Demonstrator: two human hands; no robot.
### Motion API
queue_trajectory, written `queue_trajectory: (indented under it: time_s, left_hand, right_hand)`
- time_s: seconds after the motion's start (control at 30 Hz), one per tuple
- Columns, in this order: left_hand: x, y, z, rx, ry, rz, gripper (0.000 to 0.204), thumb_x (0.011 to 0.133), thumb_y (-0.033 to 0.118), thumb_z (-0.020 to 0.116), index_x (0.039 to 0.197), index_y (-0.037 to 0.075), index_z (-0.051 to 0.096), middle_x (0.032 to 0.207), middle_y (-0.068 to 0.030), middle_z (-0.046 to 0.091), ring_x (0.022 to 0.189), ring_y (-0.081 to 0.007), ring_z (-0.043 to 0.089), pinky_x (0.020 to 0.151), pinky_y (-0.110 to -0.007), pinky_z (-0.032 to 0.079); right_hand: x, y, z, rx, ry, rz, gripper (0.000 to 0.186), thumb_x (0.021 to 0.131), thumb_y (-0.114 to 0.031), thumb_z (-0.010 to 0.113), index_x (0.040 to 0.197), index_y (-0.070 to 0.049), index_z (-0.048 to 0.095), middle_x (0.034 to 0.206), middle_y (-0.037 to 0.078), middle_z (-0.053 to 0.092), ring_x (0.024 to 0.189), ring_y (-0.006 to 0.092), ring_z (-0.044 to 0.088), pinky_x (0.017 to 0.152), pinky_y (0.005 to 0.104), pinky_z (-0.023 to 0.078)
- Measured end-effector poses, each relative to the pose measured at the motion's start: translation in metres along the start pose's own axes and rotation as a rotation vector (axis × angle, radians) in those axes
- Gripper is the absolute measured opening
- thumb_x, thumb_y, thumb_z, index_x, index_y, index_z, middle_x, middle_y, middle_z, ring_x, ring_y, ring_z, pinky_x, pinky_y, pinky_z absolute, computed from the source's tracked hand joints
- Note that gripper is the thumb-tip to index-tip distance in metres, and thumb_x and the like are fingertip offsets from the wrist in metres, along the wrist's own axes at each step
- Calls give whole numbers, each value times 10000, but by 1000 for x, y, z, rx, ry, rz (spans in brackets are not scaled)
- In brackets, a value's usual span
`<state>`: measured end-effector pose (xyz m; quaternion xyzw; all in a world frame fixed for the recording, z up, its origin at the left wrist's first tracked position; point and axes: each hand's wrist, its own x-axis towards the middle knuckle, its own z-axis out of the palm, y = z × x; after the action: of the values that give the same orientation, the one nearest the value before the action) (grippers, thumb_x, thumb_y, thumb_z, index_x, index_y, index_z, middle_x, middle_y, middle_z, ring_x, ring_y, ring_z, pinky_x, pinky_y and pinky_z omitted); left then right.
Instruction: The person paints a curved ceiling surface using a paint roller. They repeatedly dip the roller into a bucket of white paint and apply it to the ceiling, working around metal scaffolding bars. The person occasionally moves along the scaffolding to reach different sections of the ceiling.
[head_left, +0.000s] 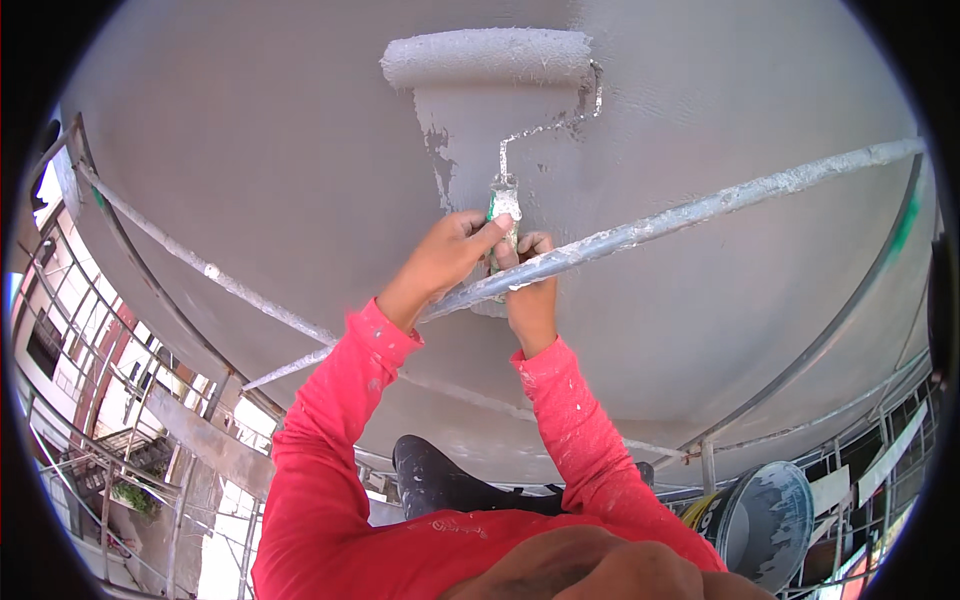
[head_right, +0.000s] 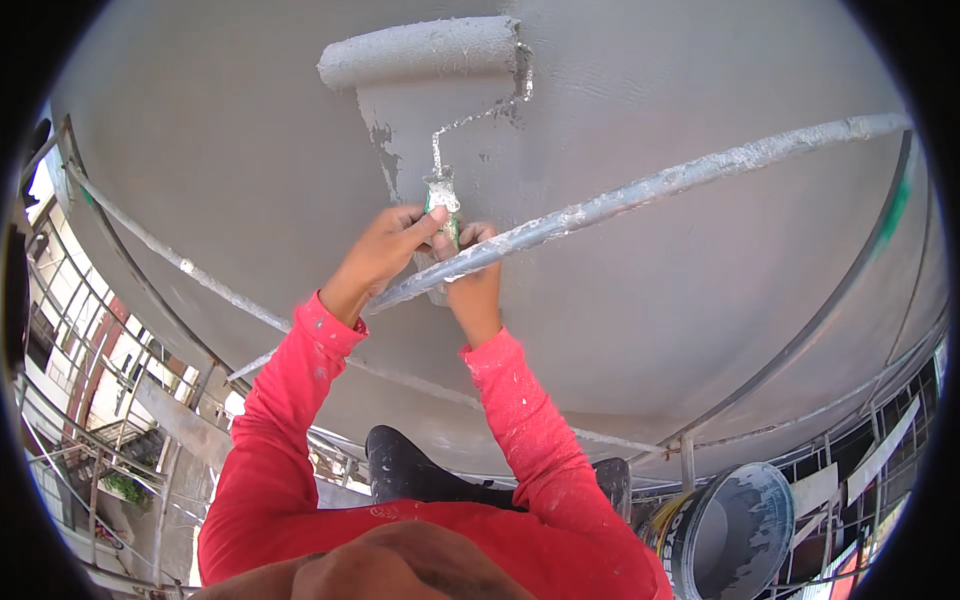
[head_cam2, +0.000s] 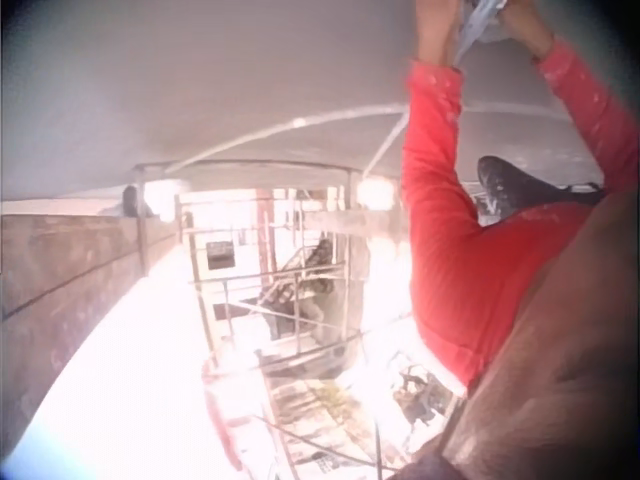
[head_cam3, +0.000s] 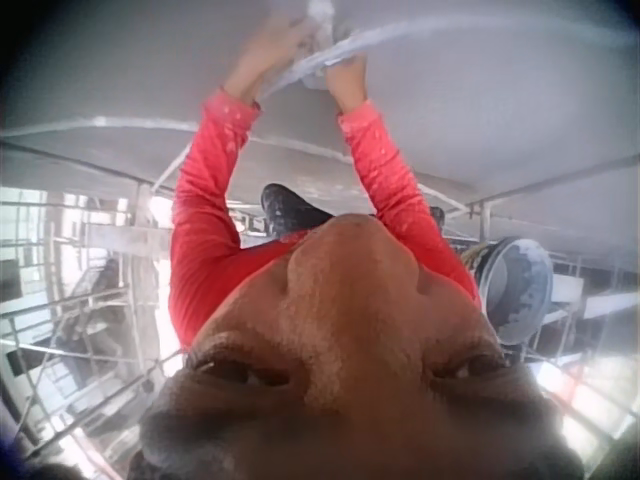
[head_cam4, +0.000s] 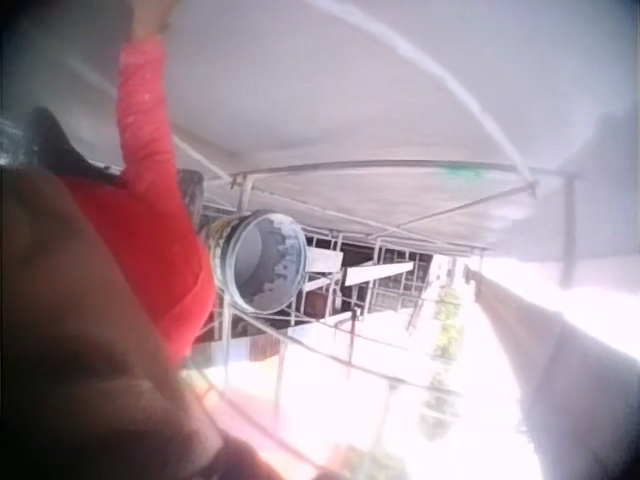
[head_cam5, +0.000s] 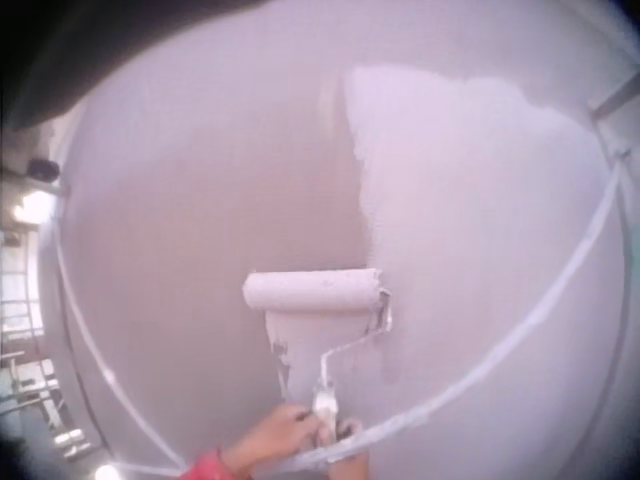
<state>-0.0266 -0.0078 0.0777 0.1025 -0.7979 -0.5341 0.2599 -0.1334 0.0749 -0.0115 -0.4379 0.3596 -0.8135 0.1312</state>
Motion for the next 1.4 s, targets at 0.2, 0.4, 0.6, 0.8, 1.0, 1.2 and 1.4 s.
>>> queue_trajectory:
  time_s: [0.2, 0.4, 0.6, 0.8, 1.0, 1.2, 1.4]
  left_hand:
    - [-3, 21, 20, -127, 135, 75, 510, 1056, 515, 496, 1070, 21, 621, 942, -89, 668, 837, -163, 662, 766, -346, 548]
    - [23, 50, 22, -199, 276, 195, 513, 1052, 568, 453, 989, 65, 529, 760, -39, 567, 568, -149, 586, 536, -321, 530]
    - [47, 123, 5, -197, 358, 215, 530, 1040, 584, 470, 1015, 59, 533, 745, -39, 567, 549, -144, 571, 498, -324, 509]
    - [71, 209, -5, -178, 436, 265, 533, 1036, 568, 486, 1042, 37, 531, 752, -22, 551, 560, -133, 528, 518, -306, 506]
    - [136, 269, -74, -208, 301, 406, 304, 988, 401, 586, 844, 138, 535, 610, -17, 505, 472, -159, 481, 417, -338, 428]
    - [189, 354, -114, -186, 247, 465, 383, 1041, 526, 490, 932, 158, 506, 650, -15, 499, 490, -149, 475, 421, -339, 447]
    - [194, 402, -139, -328, -34, 463, 349, 1060, 487, 444, 952, 156, 481, 641, -13, 480, 487, -137, 460, 410, -341, 430]
  right_hand:
    - [-16, -28, -27, -71, 225, -102, 303, 1038, -199, 596, 1257, -12, 502, 1137, 93, 603, 1045, 163, 604, 930, 329, 507]
    - [1, -157, -65, -625, 641, -980, 301, 991, -116, 473, 1257, 16, 523, 1325, 189, 536, 1343, 344, 478, 1163, 519, 329]
    - [60, -254, -94, -1468, 359, -1155, 109, 917, -151, 631, 925, -95, 724, 1202, 80, 680, 1308, 327, 548, 1227, 575, 129]
    - [87, -292, -119, -1713, 113, -1003, 298, 891, -238, 719, 658, -57, 678, 663, 49, 636, 822, 255, 630, 1141, 536, 331]
    - [92, -283, -122, -1584, 141, -1167, 402, 875, -246, 732, 550, -44, 606, 538, 54, 529, 639, 247, 505, 1002, 512, 440]
    - [90, -288, -128, -1570, 131, -1133, 355, 859, -203, 742, 574, -47, 597, 571, 47, 558, 651, 250, 514, 1007, 491, 430]
    - [92, -281, -126, -1457, 134, -1181, 397, 845, -249, 753, 538, -51, 597, 544, 63, 515, 643, 252, 499, 992, 508, 446]
